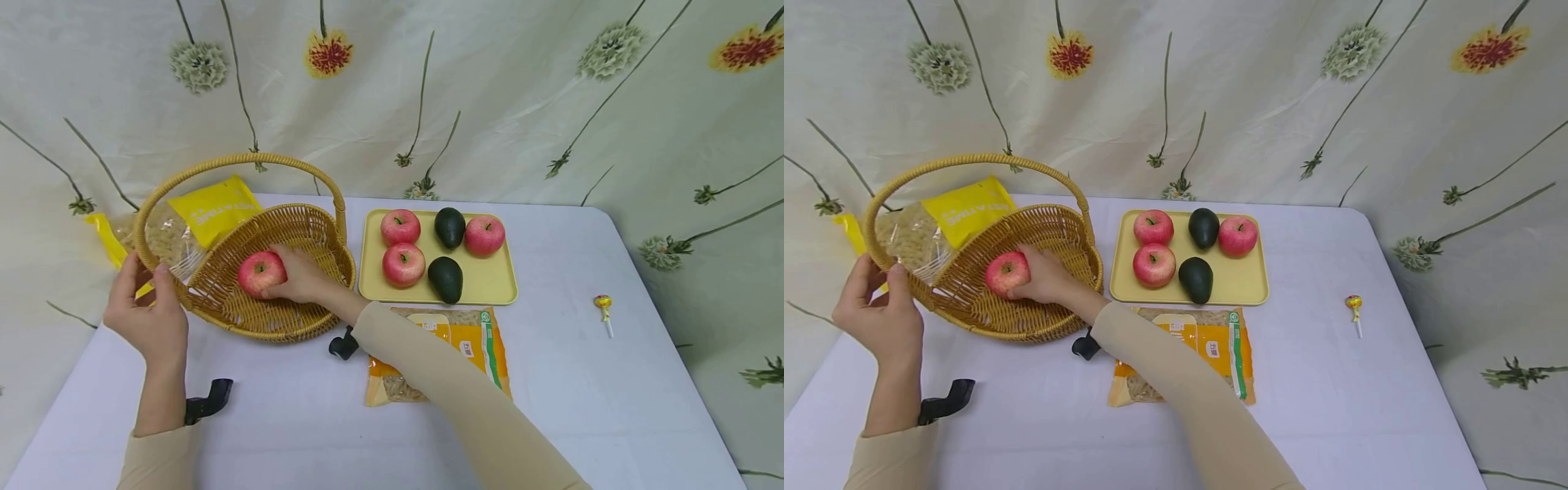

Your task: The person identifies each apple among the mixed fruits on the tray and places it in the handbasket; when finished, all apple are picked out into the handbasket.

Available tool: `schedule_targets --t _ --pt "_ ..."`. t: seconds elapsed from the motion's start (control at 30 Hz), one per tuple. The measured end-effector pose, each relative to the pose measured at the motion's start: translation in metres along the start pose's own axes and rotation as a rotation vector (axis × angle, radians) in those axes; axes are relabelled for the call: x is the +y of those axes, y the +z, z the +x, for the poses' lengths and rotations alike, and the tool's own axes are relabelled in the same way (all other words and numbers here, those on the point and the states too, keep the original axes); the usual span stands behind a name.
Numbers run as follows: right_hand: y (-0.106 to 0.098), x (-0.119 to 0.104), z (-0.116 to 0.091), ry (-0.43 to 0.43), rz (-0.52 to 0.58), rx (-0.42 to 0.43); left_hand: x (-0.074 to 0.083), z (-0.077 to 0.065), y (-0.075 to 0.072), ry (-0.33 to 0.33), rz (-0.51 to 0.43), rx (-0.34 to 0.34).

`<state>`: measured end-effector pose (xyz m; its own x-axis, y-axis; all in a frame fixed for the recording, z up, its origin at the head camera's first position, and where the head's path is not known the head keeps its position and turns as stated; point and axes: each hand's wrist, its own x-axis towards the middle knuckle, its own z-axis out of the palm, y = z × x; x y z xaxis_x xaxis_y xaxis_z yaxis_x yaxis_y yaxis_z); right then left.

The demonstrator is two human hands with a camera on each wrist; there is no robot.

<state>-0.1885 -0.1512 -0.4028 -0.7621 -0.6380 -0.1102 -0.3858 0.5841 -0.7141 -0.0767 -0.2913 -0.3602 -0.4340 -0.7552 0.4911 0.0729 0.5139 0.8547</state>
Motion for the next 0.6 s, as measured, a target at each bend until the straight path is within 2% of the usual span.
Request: schedule_targets --t 0.17,0.3,0.47,0.6 --pt "-0.006 0.0 -0.007 -0.047 0.017 0.01 0.002 0.0 -0.001 -0.001 0.001 -0.009" --pt "-0.019 0.0 -0.02 -0.094 0.025 0.012 0.003 0.0 -0.001 0.002 0.002 -0.015" --pt "-0.044 0.001 -0.046 -0.146 0.032 0.003 0.003 0.0 0.0 -0.003 0.005 -0.02" --pt "-0.063 0.007 -0.072 -0.2 0.089 0.017 0.0 0.001 -0.001 -0.012 0.014 -0.017"
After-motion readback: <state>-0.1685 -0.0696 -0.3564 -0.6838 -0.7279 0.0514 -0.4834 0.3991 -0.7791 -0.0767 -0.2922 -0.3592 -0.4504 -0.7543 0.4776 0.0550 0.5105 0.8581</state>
